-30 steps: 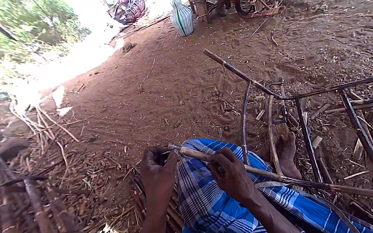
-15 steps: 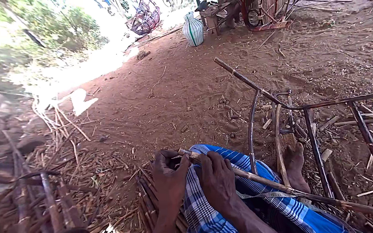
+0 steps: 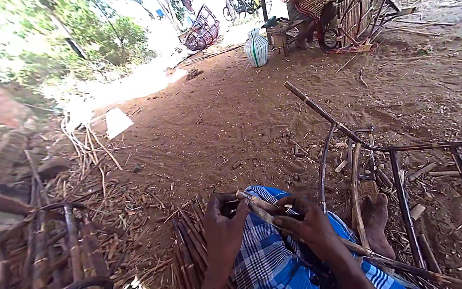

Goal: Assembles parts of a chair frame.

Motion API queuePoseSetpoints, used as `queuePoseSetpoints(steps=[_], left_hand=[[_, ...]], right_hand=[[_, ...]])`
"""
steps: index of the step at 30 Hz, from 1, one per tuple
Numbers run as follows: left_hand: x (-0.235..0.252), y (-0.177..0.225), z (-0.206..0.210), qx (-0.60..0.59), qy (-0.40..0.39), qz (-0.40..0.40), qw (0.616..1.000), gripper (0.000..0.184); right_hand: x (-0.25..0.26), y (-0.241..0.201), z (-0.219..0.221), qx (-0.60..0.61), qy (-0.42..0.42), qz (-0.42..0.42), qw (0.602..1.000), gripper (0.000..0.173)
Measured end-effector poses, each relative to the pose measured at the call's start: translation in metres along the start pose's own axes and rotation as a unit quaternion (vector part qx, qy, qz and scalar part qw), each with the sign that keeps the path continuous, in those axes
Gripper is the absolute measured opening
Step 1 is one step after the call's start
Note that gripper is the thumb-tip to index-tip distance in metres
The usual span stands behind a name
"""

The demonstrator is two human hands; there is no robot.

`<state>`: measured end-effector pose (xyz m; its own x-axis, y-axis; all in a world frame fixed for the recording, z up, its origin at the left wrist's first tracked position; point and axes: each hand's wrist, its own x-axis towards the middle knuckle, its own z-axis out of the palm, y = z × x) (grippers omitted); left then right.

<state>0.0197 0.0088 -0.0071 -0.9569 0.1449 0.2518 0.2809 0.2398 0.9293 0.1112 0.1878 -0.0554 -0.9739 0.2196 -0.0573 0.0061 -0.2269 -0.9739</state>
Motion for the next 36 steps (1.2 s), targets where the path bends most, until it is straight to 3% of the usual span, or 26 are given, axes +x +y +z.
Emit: queuePoseSetpoints(steps=[6,14,16,19,20,24,26,29,32,36], left_hand=[[0.002,-0.001,-0.001,-0.027,-0.018,0.010,0.999,0.025],[0.001,-0.006,0.005,-0.033,-0.002,0.038,0.999,0.029],[-0.001,-0.010,0.008,-0.060,-0.014,0.024,0.998,0.043],[-0.010,-0.017,0.019,-0.070,-0.072,-0.051,0.994,0.087],[-0.013,-0.020,0.024,-0.062,-0.087,-0.067,0.992,0.090],[-0.016,-0.026,0.034,-0.028,-0.065,-0.060,0.996,0.068],[-0.015,-0.026,0.035,-0.014,-0.061,-0.060,0.996,0.068],[-0.016,-0.022,0.036,-0.023,-0.066,-0.058,0.996,0.070],[-0.019,-0.018,0.034,-0.009,-0.065,-0.053,0.996,0.068],[-0.021,-0.017,0.033,-0.021,-0.067,-0.048,0.996,0.069]], right_hand=[[0.002,0.012,-0.020,0.008,0.046,-0.017,0.999,0.035],[0.004,0.017,-0.011,-0.156,0.113,0.016,0.981,0.023],[0.005,0.014,-0.009,-0.184,0.115,0.022,0.976,0.022],[0.007,0.011,-0.006,-0.198,0.118,0.026,0.973,0.022],[0.008,0.011,-0.005,-0.200,0.118,0.022,0.972,0.022],[0.007,0.013,-0.001,-0.216,0.118,0.005,0.969,0.020],[0.006,0.014,-0.004,-0.217,0.122,-0.010,0.968,0.022],[0.008,0.017,-0.017,-0.164,0.121,-0.114,0.972,0.023],[0.016,0.021,-0.025,-0.010,0.023,-0.176,0.984,0.019],[0.026,0.027,-0.021,0.010,-0.042,-0.163,0.986,0.016]])
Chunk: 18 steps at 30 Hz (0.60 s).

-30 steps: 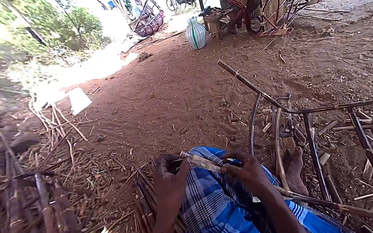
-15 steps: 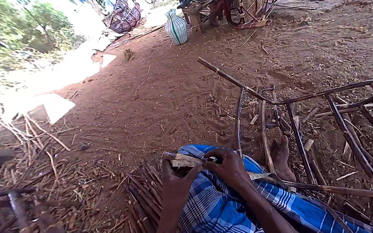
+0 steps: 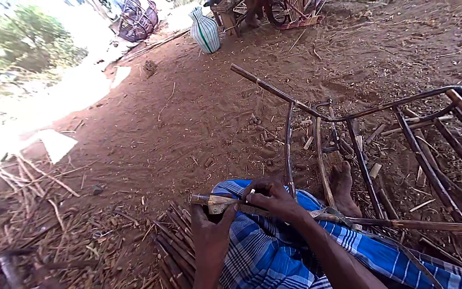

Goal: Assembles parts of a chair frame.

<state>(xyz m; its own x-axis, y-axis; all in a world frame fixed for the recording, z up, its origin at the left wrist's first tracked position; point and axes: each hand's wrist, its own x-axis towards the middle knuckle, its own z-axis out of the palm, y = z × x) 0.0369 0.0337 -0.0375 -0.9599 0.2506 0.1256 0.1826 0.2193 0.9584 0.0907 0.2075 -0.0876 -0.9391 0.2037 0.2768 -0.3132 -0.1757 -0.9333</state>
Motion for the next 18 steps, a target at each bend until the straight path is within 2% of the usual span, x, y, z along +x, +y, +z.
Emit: queuePoseSetpoints(steps=[8,12,15,16,18], left_hand=[[-0.001,0.000,0.000,0.008,-0.005,0.011,1.000,0.065],[0.000,-0.001,-0.002,0.020,-0.003,0.011,1.000,0.069],[0.000,-0.002,-0.008,0.037,-0.020,0.004,0.999,0.070],[-0.002,-0.001,-0.011,0.028,-0.030,-0.001,0.999,0.064],[-0.011,-0.002,-0.017,-0.008,-0.052,-0.021,0.998,0.034]], right_hand=[[0.005,0.002,0.001,-0.051,-0.020,-0.009,0.998,0.011],[0.005,-0.013,0.001,-0.041,-0.016,0.067,0.997,0.011],[0.003,-0.014,0.002,-0.017,0.025,0.106,0.994,0.018],[0.001,-0.012,0.004,-0.005,0.053,0.093,0.994,0.022],[-0.005,-0.009,0.008,-0.058,0.115,0.025,0.991,0.028]])
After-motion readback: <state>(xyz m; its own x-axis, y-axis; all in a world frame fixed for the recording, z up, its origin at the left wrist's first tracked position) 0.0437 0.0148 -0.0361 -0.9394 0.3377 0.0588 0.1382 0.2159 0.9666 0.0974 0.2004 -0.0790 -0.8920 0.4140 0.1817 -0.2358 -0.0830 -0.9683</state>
